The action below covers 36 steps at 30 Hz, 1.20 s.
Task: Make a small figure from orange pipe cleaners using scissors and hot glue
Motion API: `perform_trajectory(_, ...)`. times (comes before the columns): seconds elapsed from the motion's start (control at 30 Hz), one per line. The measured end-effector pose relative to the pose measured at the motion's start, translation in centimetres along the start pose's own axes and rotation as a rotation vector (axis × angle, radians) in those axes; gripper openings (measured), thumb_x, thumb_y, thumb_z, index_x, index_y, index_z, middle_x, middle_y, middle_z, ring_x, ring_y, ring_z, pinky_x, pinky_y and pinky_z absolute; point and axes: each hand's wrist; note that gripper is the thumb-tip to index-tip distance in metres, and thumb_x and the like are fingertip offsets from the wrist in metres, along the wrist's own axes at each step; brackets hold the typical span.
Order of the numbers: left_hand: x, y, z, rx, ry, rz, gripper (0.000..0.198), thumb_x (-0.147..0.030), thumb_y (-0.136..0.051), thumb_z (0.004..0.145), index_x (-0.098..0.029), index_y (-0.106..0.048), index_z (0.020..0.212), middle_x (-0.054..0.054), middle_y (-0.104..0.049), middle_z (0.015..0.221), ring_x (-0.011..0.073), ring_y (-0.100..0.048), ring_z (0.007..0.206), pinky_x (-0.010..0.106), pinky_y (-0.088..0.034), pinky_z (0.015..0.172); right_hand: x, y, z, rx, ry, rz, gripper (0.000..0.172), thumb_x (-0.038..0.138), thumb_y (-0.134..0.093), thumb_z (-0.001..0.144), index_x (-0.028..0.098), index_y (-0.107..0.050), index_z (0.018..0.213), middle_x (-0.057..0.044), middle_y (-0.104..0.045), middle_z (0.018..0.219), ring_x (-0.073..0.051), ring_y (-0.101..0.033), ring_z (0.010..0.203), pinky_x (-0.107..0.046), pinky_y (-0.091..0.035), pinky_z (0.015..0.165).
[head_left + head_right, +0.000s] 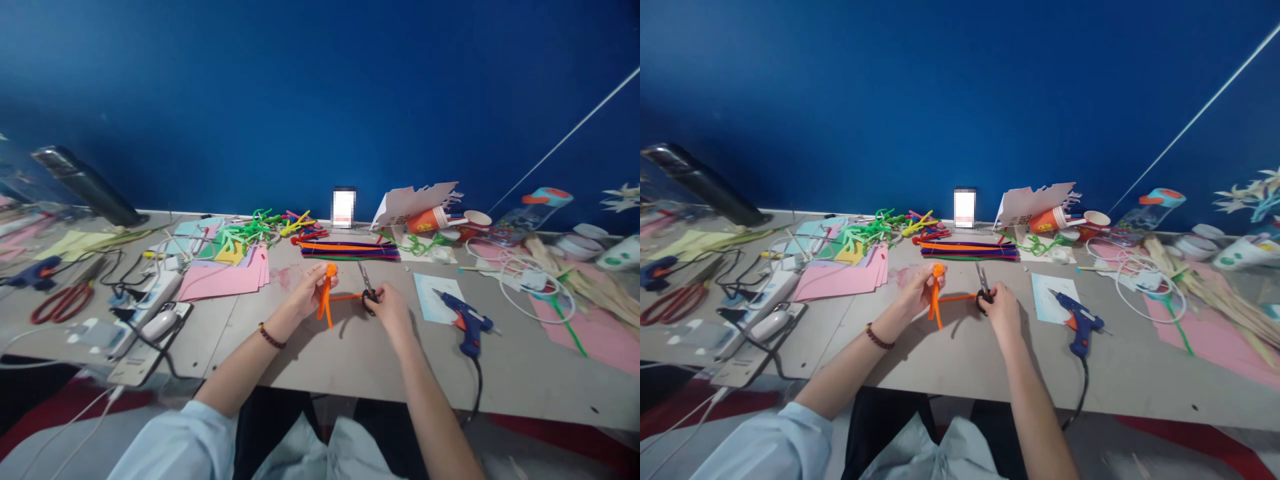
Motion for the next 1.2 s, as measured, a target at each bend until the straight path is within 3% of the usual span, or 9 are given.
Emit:
perform_trajectory(0.23, 0.4, 0.1, 0.6, -0.131, 0.201, -0.176, 0.015, -0.022, -0.059, 0.084, -0.009, -0.062, 0.077, 0.001, -0.058, 0.064, 0.0052, -0.058, 0.053, 0.012, -0.05, 0.053, 0.3, 0.5, 0.1, 0.044, 0.077, 0.076, 0.01, 0.028, -0.06, 0.066, 0.021, -0.054, 0.069, -0.001, -0.055, 0.069, -0.016, -0.053, 0.063, -0.026, -0.039, 0.058)
perform_trajectory(0.4, 0.4, -0.4, 0.5, -0.168, 0.239, -0.158, 0.016, -0.021, -0.057, 0.086, -0.01, -0.062, 0.074, 0.001, -0.06, 0.063, 0.0068, -0.06, 0.056, 0.015, -0.053, 0.057, 4.9, 4.3, -1.0, 0.036, 0.228, 0.268, 0.016, 0.027, -0.049, 0.082, 0.019, -0.061, 0.088, -0.007, -0.062, 0.089, -0.015, -0.057, 0.066, -0.028, -0.046, 0.062)
perform_trajectory(0.5, 0.8, -0.2, 0.4, -0.137, 0.255, -0.135, 0.014, -0.022, -0.061, 0.083, -0.01, -0.063, 0.074, 0.001, -0.061, 0.062, 0.0074, -0.059, 0.054, 0.018, -0.052, 0.06, 7.9, 5.6, -1.1, 0.04, 0.385, 0.413, 0.021, 0.028, -0.052, 0.085, 0.022, -0.062, 0.101, -0.007, -0.064, 0.104, -0.017, -0.062, 0.079, -0.029, -0.05, 0.068)
perform_trajectory(0.63, 1.4, 0.6, 0.4, -0.107, 0.216, -0.12, 0.012, -0.026, -0.068, 0.077, -0.014, -0.065, 0.075, 0.002, -0.066, 0.069, 0.0098, -0.06, 0.056, 0.024, -0.053, 0.064, 9.3, 4.3, -0.4, -0.001, 0.598, 0.481, 0.023, 0.027, -0.054, 0.086, 0.026, -0.064, 0.107, -0.006, -0.066, 0.109, -0.02, -0.06, 0.102, -0.036, -0.049, 0.089)
perform_trajectory(0.77, 2.1, 1.1, 0.5, -0.081, 0.168, -0.104, 0.015, -0.027, -0.075, 0.071, -0.015, -0.068, 0.077, 0.003, -0.068, 0.072, 0.0123, -0.062, 0.063, 0.026, -0.052, 0.07, 8.6, 2.2, 0.0, -0.143, 0.654, 0.503, 0.019, 0.025, -0.052, 0.088, 0.026, -0.068, 0.097, -0.005, -0.07, 0.098, -0.021, -0.062, 0.096, -0.04, -0.049, 0.091)
perform_trajectory(0.9, 2.6, 1.1, 0.6, -0.05, 0.102, -0.043, 0.017, -0.026, -0.077, 0.068, -0.014, -0.068, 0.076, 0.003, -0.068, 0.072, 0.0124, -0.063, 0.065, 0.026, -0.05, 0.071, 7.9, 1.6, -0.1, -0.225, 0.682, 0.492, 0.017, 0.022, -0.054, 0.087, 0.026, -0.069, 0.092, -0.006, -0.071, 0.093, -0.021, -0.063, 0.092, -0.041, -0.05, 0.088)
perform_trajectory(1.03, 2.5, 0.9, 0.6, -0.077, 0.073, -0.006, 0.026, -0.028, -0.08, 0.063, -0.015, -0.067, 0.082, 0.001, -0.067, 0.068, 0.0093, -0.06, 0.057, 0.023, -0.049, 0.063, 7.8, 1.8, -0.3, -0.213, 0.672, 0.522, 0.011, 0.021, -0.058, 0.084, 0.025, -0.068, 0.086, -0.005, -0.071, 0.088, -0.02, -0.063, 0.089, -0.039, -0.05, 0.086)
perform_trajectory(1.2, 2.1, 0.4, 0.3, -0.082, 0.044, 0.064, 0.036, -0.034, -0.085, 0.053, -0.014, -0.061, 0.07, -0.001, -0.064, 0.061, 0.0084, -0.057, 0.053, 0.022, -0.047, 0.06, 7.6, 1.6, -0.3, -0.091, 0.391, 0.712, 0.012, 0.032, -0.06, 0.083, 0.021, -0.064, 0.077, -0.004, -0.068, 0.082, -0.018, -0.063, 0.08, -0.032, -0.05, 0.077)
Point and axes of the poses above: each hand's wrist, its own z-axis towards the middle knuckle, its own y-axis out of the back of the hand, x = y × z
